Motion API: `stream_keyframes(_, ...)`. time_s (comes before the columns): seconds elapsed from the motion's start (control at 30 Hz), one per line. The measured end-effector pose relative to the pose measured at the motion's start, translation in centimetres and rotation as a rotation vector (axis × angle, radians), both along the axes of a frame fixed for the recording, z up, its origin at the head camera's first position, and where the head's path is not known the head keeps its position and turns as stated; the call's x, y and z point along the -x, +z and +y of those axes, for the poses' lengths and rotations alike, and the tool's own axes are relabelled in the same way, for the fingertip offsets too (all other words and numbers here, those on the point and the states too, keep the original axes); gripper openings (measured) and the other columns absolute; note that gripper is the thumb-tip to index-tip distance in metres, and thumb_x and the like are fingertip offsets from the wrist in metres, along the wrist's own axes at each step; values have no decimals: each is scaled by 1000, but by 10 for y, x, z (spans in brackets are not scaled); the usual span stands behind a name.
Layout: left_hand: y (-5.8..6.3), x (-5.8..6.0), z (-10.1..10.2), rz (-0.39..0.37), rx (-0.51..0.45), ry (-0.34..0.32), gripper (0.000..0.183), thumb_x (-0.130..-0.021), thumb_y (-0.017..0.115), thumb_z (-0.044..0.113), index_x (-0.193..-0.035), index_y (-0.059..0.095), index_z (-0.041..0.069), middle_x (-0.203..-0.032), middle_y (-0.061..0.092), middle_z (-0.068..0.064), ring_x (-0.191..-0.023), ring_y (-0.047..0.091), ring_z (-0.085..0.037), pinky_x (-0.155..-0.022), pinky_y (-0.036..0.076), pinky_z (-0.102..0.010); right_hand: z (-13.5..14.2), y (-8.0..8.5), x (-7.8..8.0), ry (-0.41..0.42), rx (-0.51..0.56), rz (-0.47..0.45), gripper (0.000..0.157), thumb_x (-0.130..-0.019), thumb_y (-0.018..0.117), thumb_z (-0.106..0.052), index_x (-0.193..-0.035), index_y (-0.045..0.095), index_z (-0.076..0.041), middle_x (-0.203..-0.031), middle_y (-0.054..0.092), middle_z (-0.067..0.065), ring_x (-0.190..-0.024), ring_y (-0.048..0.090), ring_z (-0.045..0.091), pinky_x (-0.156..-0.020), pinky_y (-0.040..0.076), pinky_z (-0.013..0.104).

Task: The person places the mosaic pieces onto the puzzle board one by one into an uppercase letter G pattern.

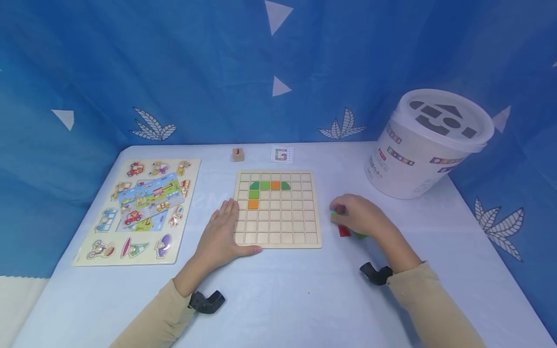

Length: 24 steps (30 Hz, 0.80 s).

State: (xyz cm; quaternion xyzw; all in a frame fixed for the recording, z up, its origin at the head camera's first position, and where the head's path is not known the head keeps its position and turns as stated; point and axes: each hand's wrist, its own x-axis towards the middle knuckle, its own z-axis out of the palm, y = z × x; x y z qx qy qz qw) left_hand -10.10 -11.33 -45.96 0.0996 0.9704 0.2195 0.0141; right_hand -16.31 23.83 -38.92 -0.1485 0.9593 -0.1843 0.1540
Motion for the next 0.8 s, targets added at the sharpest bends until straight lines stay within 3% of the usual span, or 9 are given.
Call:
stream_keyframes(0.6,3,-1,1,-6,11,-5,139,-61,68,85,-157,16,-1,-166,13,-15,-156,8,-27,-126,12,-47,8,-11,3,-18,40,-24,28,-86,77,-19,-112,72,-13,-98,65,3,-91,56,20,-80,54,37)
stream_keyframes(0.8,2,0,0,-2,8,-2,139,-62,69,85,-157,15,-1,-166,13,-15,-156,8,-27,-126,12,-47,7,-13,3,-17,104,-49,18,-88,74,-14,-104,66,-16,-93,62,3,-86,55,20,-71,50,32)
